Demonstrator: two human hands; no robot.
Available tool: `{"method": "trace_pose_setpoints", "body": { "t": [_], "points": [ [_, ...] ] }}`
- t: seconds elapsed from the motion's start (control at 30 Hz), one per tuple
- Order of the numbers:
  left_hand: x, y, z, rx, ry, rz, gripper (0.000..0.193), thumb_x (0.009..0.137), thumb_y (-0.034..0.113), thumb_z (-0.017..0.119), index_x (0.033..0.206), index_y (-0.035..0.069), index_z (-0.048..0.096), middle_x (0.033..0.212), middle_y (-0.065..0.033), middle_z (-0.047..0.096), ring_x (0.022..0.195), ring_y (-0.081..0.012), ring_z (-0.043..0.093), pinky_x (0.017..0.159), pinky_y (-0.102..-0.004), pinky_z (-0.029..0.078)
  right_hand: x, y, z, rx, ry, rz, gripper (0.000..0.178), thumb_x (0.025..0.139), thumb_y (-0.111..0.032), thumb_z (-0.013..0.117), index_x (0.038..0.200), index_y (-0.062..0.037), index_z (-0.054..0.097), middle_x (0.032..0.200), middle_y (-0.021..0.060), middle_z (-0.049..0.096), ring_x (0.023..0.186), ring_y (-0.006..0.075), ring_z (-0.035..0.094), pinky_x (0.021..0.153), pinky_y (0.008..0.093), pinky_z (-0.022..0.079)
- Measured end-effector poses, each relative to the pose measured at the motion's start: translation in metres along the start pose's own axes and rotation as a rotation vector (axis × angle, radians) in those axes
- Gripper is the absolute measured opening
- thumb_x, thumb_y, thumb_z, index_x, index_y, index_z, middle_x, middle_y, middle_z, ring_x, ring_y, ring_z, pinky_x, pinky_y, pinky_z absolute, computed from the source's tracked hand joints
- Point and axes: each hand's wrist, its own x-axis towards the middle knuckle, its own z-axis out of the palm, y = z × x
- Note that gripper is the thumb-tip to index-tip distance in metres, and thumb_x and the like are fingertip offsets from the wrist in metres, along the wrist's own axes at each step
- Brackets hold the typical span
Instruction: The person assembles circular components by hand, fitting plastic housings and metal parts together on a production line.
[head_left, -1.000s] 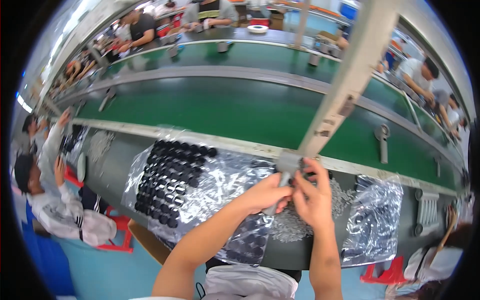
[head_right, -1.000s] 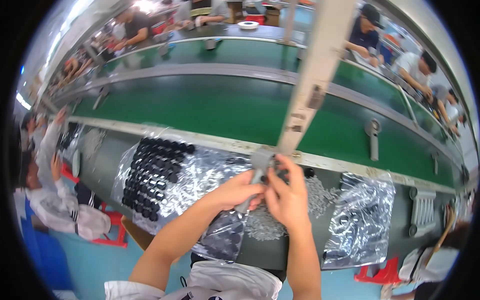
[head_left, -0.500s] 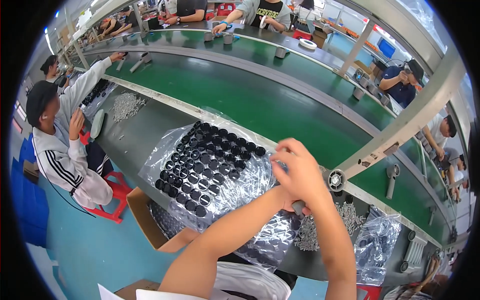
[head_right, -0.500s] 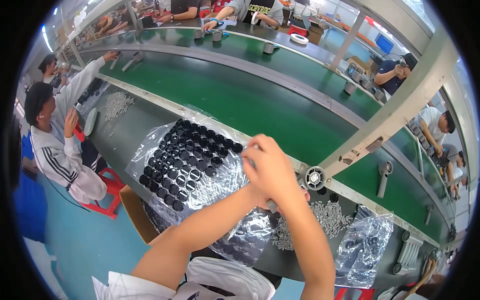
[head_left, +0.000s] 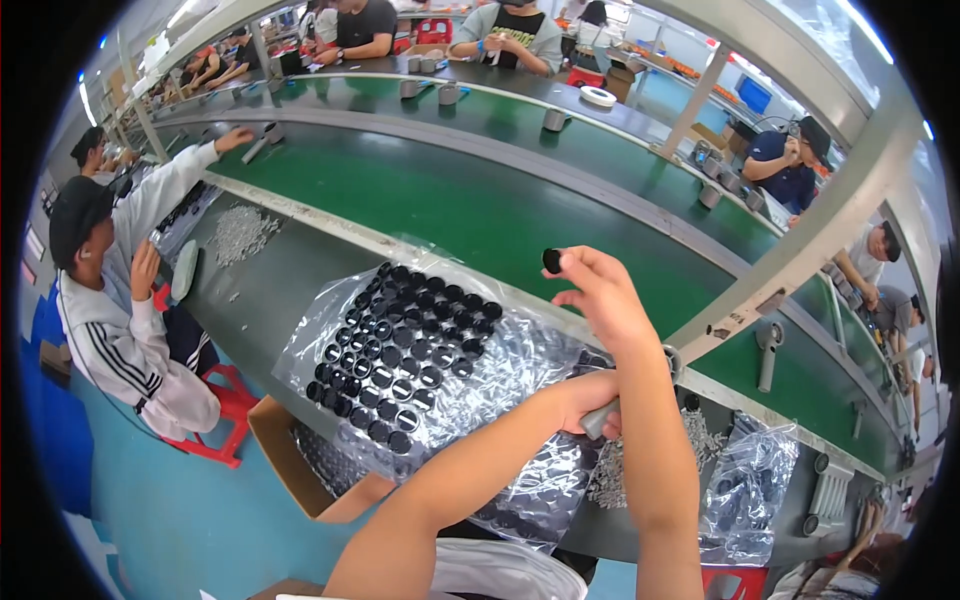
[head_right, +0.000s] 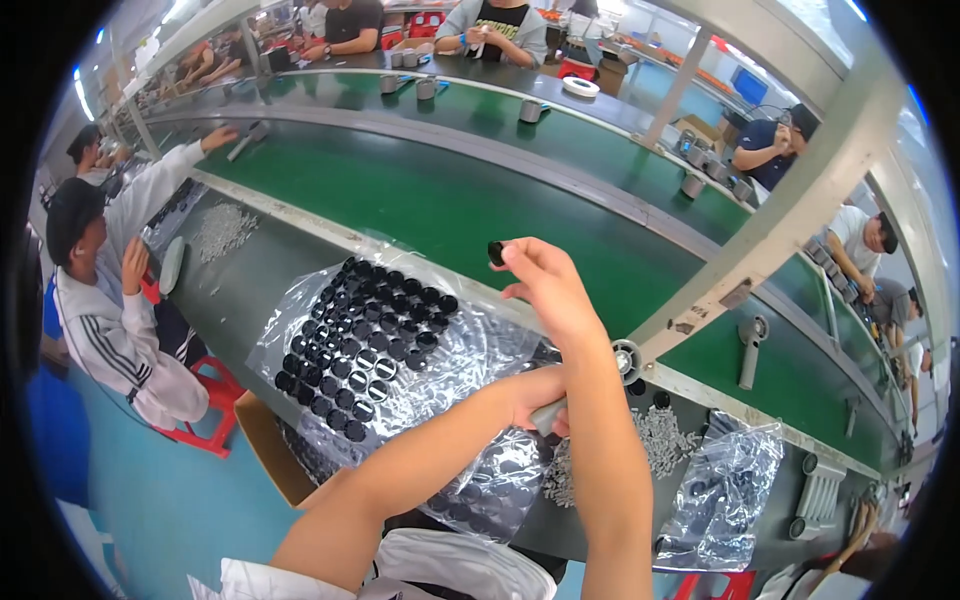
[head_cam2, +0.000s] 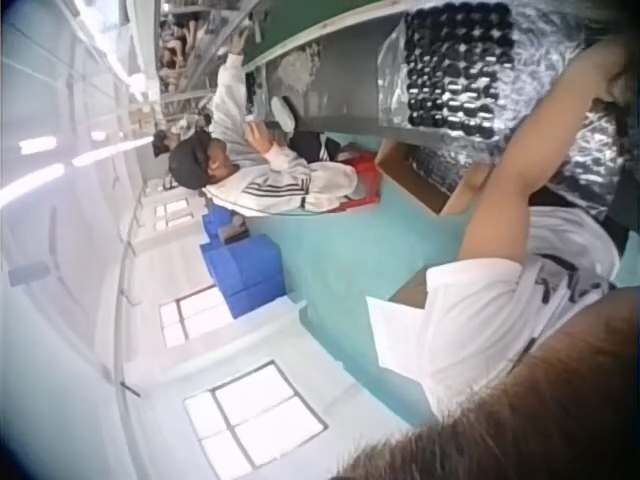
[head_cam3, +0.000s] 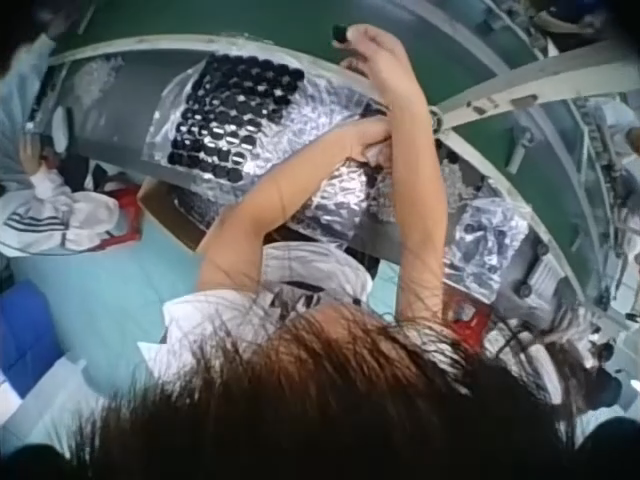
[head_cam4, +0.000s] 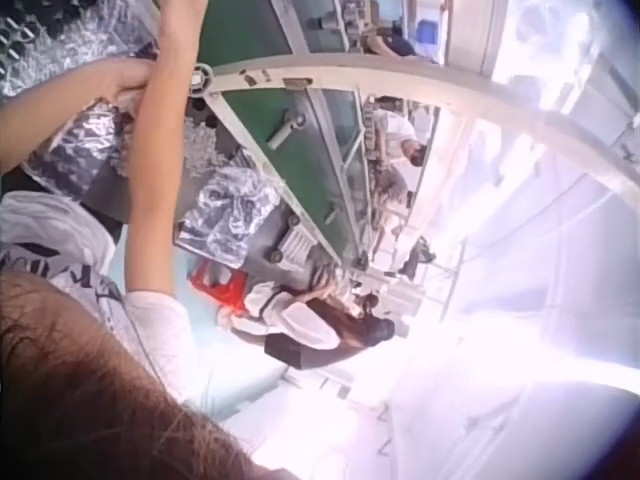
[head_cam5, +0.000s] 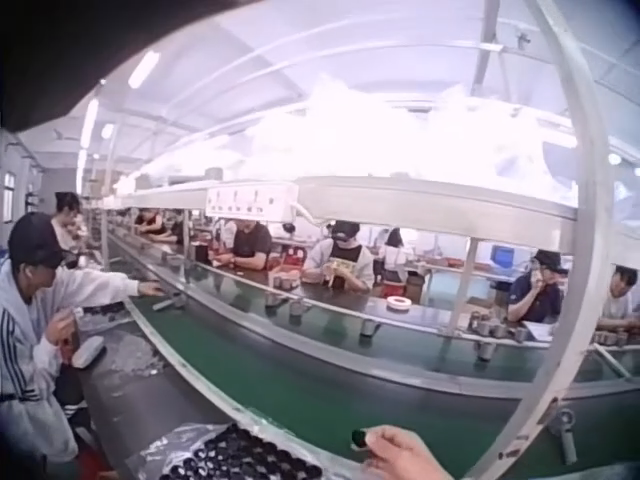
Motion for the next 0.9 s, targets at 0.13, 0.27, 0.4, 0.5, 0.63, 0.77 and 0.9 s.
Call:
{"method": "trace_pose_setpoints", "body": {
  "t": [0.13,0.27,0.4,0.5,0.63,0.77,0.9],
  "points": [
    [-0.005,0.002,0.009,0.118,0.119,-0.02,0.025,0.103,0.031,0.054,0.09,0.009,0.056,0.069,-0.0015,0.054,0.048,-0.0085,0.047,0.041,-0.0244,0.036,-0.049,-0.001,-0.023,0.568,-0.288,-0.038,0.028,0.106,-0.026,0.056,0.114,0.0004,0.06,0.118,0.021,0.069,0.098,0.0266,0.068,0.08,0.0393,0.057],
    [-0.005,-0.002,0.011,0.12,0.213,-0.015,0.021,0.103,0.028,0.053,0.095,0.009,0.056,0.064,-0.002,0.051,0.045,-0.0099,0.045,0.041,-0.025,0.036,-0.108,0.008,-0.037,0.752,-0.254,-0.148,0.023,0.106,-0.023,0.055,0.112,-0.001,0.054,0.118,0.0264,0.067,0.088,0.0287,0.069,0.079,0.0391,0.058],
    [-0.005,0.002,0.015,0.09,0.248,0.036,0.012,0.104,0.027,0.054,0.105,0.016,0.056,0.067,-0.0031,0.055,0.042,-0.0106,0.044,0.04,-0.0263,0.038,-0.161,0.01,-0.054,0.795,-0.17,-0.186,0.028,0.105,-0.021,0.059,0.123,-0.0009,0.054,0.119,0.0241,0.066,0.086,0.0269,0.068,0.078,0.038,0.059],
    [-0.009,0.003,0.016,0.104,0.261,0.088,0.027,0.107,0.037,0.053,0.12,0.013,0.056,0.091,-0.01,0.069,0.045,-0.0114,0.048,0.041,-0.0276,0.041,-0.184,0.014,-0.068,0.508,0.17,-0.299,0.04,0.099,-0.007,0.065,0.137,0.0023,0.055,0.113,0.0168,0.068,0.081,0.0213,0.069,0.073,0.0353,0.058],
    [-0.004,-0.001,0.013,0.045,0.244,0.149,0.046,0.107,0.037,0.051,0.136,0.002,0.052,0.131,-0.016,0.063,0.072,-0.0149,0.061,0.049,-0.0263,0.048,-0.189,0.046,-0.095,0.087,0.583,-0.464,0.029,0.098,0.002,0.064,0.126,0.0048,0.066,0.111,0.0137,0.071,0.087,0.02,0.071,0.079,0.0322,0.06],
    [-0.002,-0.003,0.017,0.234,0.324,0.279,0.042,0.106,0.033,0.056,0.136,0.004,0.05,0.127,-0.0132,0.062,0.087,-0.0206,0.068,0.057,-0.0324,0.058,-0.193,0.048,-0.09,0.026,0.656,-0.384,0.036,0.098,0.002,0.065,0.134,0.0031,0.065,0.119,0.0167,0.072,0.1,0.021,0.072,0.084,0.0324,0.06],
    [-0.002,-0.004,0.022,0.247,0.384,0.272,0.045,0.107,0.032,0.055,0.143,0.005,0.046,0.131,-0.0115,0.06,0.104,-0.0235,0.07,0.061,-0.0326,0.061,-0.197,0.059,-0.087,-0.236,0.769,-0.481,0.033,0.098,0.0,0.067,0.131,0.0031,0.067,0.122,0.0138,0.073,0.105,0.0161,0.07,0.09,0.0311,0.058]
  ]
}}
